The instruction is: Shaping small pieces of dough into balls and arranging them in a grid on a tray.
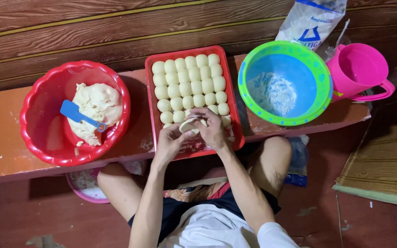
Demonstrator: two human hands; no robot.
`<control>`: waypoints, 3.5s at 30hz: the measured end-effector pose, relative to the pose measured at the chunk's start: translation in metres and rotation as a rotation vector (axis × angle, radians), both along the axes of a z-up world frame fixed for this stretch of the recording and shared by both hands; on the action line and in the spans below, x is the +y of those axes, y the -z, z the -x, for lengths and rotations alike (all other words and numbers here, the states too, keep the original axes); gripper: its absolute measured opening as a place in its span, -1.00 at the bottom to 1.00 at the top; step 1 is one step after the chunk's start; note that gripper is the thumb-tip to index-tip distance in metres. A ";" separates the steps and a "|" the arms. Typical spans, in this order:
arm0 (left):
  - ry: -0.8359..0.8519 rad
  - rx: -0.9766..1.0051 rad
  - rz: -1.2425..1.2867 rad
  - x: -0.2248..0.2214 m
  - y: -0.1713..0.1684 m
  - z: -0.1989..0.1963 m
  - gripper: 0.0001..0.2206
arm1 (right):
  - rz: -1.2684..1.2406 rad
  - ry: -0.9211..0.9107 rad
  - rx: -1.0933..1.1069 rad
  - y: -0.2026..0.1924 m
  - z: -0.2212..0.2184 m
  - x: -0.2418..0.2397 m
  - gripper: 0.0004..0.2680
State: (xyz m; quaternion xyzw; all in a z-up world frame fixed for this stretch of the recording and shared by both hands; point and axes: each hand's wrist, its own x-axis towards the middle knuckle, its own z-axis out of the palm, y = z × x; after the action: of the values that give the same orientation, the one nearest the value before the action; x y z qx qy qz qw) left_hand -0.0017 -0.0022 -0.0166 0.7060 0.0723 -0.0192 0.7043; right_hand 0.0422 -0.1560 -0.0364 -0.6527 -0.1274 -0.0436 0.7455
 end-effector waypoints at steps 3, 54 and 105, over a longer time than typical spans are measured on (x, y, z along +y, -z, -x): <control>-0.090 -0.066 -0.092 -0.002 -0.015 0.004 -0.86 | -0.044 -0.053 0.055 -0.006 0.001 -0.002 -0.72; -0.150 -0.108 -0.013 0.013 0.019 -0.002 -0.87 | 0.042 -0.067 0.132 -0.003 -0.002 -0.002 -0.84; -0.099 -0.089 -0.045 0.008 0.005 0.000 -0.88 | -0.057 -0.041 0.041 0.002 -0.003 0.000 -0.78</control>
State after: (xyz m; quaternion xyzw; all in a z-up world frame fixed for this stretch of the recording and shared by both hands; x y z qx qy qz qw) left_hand -0.0012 0.0060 -0.0216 0.7174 0.0762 0.0484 0.6908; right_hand 0.0447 -0.1563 -0.0382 -0.6292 -0.1243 -0.0184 0.7670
